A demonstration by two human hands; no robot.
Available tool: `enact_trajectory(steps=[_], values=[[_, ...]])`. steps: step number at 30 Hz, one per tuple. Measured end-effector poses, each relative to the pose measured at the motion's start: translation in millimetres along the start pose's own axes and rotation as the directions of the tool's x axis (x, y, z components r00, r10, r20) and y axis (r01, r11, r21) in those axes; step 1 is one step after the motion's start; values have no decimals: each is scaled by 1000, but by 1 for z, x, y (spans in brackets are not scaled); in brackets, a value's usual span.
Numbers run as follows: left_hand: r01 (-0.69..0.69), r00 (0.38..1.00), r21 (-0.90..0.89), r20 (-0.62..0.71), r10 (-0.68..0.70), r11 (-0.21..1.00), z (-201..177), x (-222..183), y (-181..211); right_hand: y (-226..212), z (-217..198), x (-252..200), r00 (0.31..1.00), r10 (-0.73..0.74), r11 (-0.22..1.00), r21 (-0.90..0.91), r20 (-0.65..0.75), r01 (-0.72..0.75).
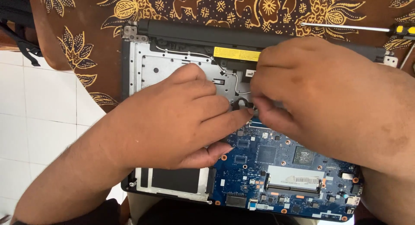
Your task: Reconnecting internal ribbon cables and wire connectors to a laptop motherboard.
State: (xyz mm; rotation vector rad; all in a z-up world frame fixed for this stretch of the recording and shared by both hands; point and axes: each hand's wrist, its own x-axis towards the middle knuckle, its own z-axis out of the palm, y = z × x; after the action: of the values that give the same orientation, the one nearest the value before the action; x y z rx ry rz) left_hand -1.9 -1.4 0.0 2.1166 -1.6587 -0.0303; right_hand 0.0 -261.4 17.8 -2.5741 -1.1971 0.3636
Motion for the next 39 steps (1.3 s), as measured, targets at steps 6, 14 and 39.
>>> enact_trajectory(steps=[6, 14, 39], values=[[-22, 1000, 102, -3, 23, 994, -1, 2, 1, 2, -13, -1, 999, 31, 985, 172, -31, -25], [-22, 999, 118, -32, 26, 993, -6, 3, 1, 2, -3, -1, 997, 72, 990, 118, 27, -75], [-19, 999, -54, -37, 17, 998, -6, 9, -3, 3, 1, 1, 1000, -26, 999, 30, 11, 26]])
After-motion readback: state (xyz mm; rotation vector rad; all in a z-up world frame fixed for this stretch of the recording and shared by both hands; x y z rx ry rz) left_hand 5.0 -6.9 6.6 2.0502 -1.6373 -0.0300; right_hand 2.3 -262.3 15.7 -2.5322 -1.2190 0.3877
